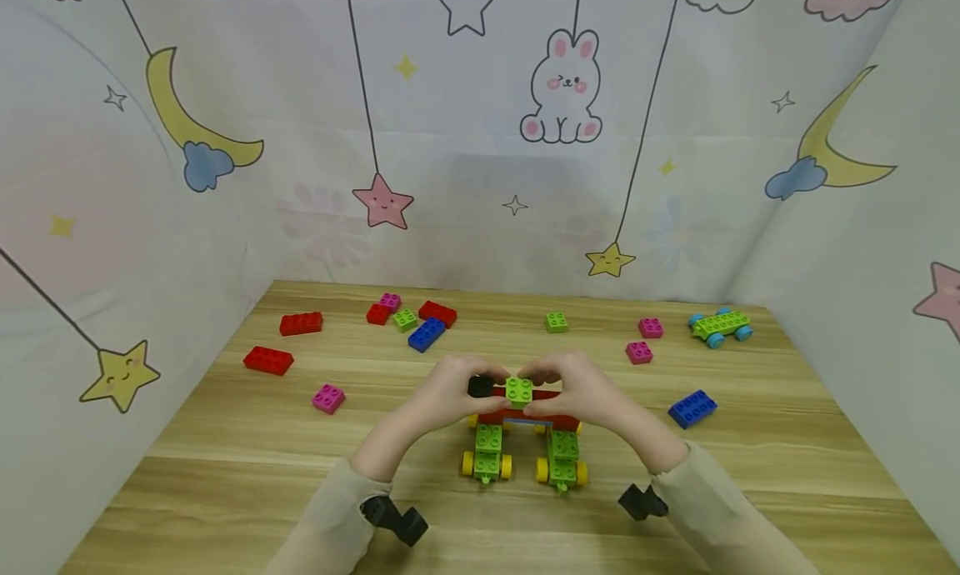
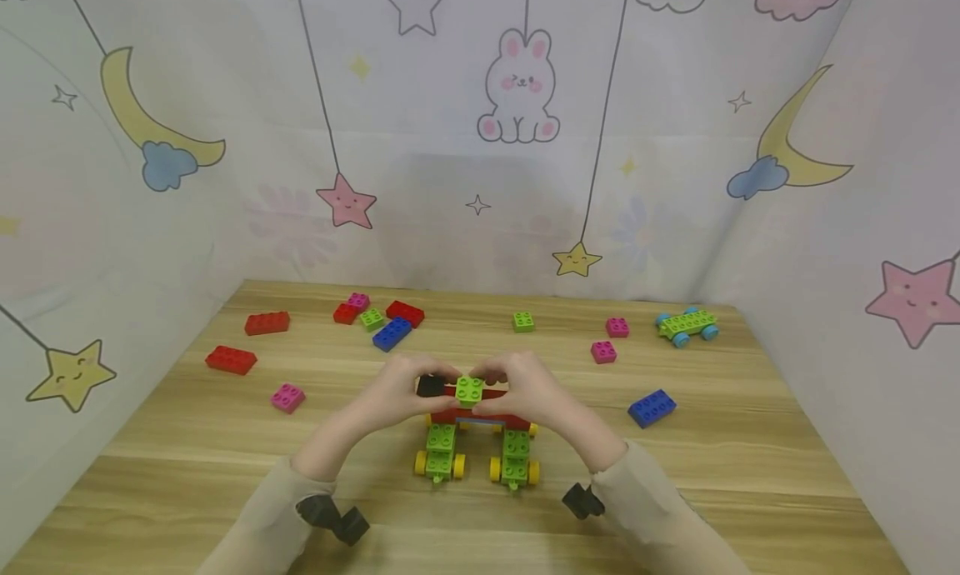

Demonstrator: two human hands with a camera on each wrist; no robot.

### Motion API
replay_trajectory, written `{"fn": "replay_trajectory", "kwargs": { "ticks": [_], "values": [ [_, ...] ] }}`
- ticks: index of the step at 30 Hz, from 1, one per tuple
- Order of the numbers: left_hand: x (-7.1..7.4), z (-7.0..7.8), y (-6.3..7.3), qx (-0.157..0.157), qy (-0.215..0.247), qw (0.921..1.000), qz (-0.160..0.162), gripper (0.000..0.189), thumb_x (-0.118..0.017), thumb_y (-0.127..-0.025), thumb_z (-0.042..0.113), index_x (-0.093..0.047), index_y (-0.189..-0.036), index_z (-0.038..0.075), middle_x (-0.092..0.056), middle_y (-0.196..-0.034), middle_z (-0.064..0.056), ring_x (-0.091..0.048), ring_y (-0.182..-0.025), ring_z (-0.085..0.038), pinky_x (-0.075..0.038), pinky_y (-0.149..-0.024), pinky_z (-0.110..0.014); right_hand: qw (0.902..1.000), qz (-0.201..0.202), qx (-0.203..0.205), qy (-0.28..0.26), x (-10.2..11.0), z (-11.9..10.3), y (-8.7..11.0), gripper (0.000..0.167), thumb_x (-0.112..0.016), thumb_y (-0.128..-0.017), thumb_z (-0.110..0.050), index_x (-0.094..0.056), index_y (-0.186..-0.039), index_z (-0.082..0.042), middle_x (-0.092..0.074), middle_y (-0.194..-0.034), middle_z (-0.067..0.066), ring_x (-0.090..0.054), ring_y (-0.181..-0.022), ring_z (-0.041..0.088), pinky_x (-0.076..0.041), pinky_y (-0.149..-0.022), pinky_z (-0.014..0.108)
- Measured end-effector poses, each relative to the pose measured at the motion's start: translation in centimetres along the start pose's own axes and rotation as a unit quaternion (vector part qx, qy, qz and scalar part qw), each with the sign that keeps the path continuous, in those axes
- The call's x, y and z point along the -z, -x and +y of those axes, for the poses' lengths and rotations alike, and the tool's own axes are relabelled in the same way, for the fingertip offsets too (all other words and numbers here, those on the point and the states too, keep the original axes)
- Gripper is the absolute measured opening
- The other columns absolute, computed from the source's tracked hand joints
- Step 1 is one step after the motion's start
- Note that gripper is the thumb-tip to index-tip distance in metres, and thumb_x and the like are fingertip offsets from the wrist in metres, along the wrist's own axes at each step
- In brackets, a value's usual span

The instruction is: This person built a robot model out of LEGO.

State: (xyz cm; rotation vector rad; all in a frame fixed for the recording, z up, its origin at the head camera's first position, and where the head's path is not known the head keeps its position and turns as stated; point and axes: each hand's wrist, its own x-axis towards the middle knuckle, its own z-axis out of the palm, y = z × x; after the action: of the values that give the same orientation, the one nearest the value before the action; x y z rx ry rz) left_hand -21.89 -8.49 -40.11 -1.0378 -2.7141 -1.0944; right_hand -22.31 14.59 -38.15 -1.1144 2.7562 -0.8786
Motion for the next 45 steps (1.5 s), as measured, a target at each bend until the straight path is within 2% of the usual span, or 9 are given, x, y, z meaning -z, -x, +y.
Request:
{"fn": "replay_trajectory", "kwargs": {
  "ticks": [9,15,21,31,45],
  "values": [
    [0.19,0.36,-0.23,0.005,0.006,0.9999,-0.008,0.037,-0.075,-0.087,0.026,-0.070,-0.119,0.007,-0.072,-0.113,-0.007,-0.068,-0.103,-0.020,-0.056,-0.090,-0.036,1.0000,0.007,0.002,-0.007,0.02,0.05,0.21,0.034,-0.079,-0.083,-0.020,-0.072,-0.112,-0.005,-0.073,-0.104,0.008,-0.068,-0.094,0.022,-0.057,-0.085,0.035],
    [0.06,0.38,-0.32,0.000,0.012,0.9999,-0.010,0.032,-0.074,-0.088,0.026,-0.072,-0.115,0.008,-0.073,-0.111,-0.006,-0.069,-0.100,-0.021,-0.056,-0.086,-0.032,0.9999,0.010,0.004,-0.010,-0.13,0.19,0.23,0.031,-0.078,-0.083,-0.019,-0.073,-0.111,-0.006,-0.074,-0.102,0.006,-0.069,-0.092,0.021,-0.057,-0.084,0.033],
    [0.04,0.32,-0.35,0.013,0.025,0.9995,-0.012,0.030,-0.074,-0.087,0.024,-0.073,-0.112,0.007,-0.074,-0.107,-0.007,-0.069,-0.097,-0.023,-0.056,-0.084,-0.029,0.9998,0.001,-0.010,-0.015,-0.12,0.21,0.17,0.032,-0.078,-0.083,-0.021,-0.073,-0.111,-0.006,-0.074,-0.102,0.006,-0.069,-0.092,0.021,-0.057,-0.083,0.034],
    [0.03,0.16,-0.55,0.017,0.050,0.9984,-0.020,0.030,-0.076,-0.086,0.021,-0.073,-0.110,0.004,-0.074,-0.106,-0.010,-0.069,-0.097,-0.026,-0.056,-0.085,-0.045,0.9993,-0.013,-0.022,-0.028,0.06,0.17,-0.06,0.032,-0.078,-0.084,-0.019,-0.073,-0.111,-0.004,-0.075,-0.102,0.009,-0.071,-0.093,0.021,-0.058,-0.083,0.032],
    [0.01,0.10,-0.62,0.033,0.057,0.9974,-0.028,0.029,-0.076,-0.086,0.021,-0.073,-0.111,0.005,-0.074,-0.105,-0.008,-0.068,-0.095,-0.021,-0.057,-0.084,-0.042,0.9997,-0.007,-0.022,-0.009,-0.06,-0.34,0.03,0.030,-0.078,-0.084,-0.019,-0.073,-0.110,-0.004,-0.074,-0.100,0.007,-0.070,-0.090,0.019,-0.058,-0.082,0.035]
  ]
}}
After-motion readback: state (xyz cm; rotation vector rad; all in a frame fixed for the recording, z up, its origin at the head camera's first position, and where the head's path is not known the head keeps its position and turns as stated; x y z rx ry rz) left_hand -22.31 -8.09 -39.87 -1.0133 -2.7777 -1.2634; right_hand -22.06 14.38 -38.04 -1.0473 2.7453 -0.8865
